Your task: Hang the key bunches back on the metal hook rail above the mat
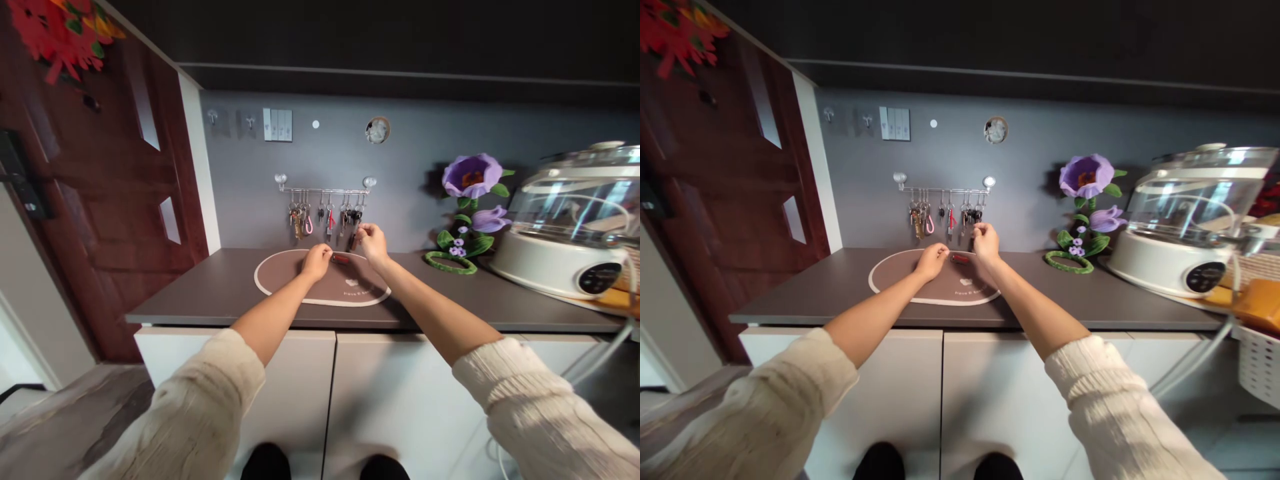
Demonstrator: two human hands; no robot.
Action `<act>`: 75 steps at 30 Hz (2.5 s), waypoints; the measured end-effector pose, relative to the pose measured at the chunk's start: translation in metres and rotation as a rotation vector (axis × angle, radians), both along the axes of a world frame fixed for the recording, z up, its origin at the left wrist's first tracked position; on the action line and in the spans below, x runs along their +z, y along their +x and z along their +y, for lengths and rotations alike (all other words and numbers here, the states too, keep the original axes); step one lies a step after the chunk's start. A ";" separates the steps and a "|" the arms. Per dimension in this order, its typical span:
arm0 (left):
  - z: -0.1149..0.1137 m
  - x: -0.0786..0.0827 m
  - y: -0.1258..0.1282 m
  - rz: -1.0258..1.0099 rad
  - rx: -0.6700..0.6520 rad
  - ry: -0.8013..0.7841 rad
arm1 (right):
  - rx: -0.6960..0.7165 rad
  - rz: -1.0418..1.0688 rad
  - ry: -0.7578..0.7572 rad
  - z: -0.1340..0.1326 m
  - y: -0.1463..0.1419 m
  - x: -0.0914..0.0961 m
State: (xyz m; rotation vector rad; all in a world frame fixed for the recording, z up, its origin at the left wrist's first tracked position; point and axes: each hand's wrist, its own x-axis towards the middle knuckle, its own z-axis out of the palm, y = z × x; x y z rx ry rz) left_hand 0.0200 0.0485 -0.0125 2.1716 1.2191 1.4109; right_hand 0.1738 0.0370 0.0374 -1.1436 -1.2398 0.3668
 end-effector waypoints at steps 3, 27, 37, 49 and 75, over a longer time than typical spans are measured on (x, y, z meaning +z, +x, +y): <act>0.004 -0.002 0.000 0.009 0.019 -0.009 | 0.007 -0.042 -0.024 -0.012 -0.003 -0.016; 0.002 0.003 -0.011 0.153 0.147 -0.090 | -0.074 -0.776 -0.252 0.002 0.001 -0.042; 0.004 0.002 -0.011 0.179 0.143 -0.080 | -0.117 -0.977 -0.327 0.001 -0.003 -0.039; 0.006 -0.001 -0.012 0.181 0.085 -0.016 | -0.112 -0.828 -0.266 -0.002 0.001 -0.042; 0.001 0.006 -0.011 0.124 0.100 0.137 | 0.113 -0.737 -0.181 -0.010 -0.002 -0.042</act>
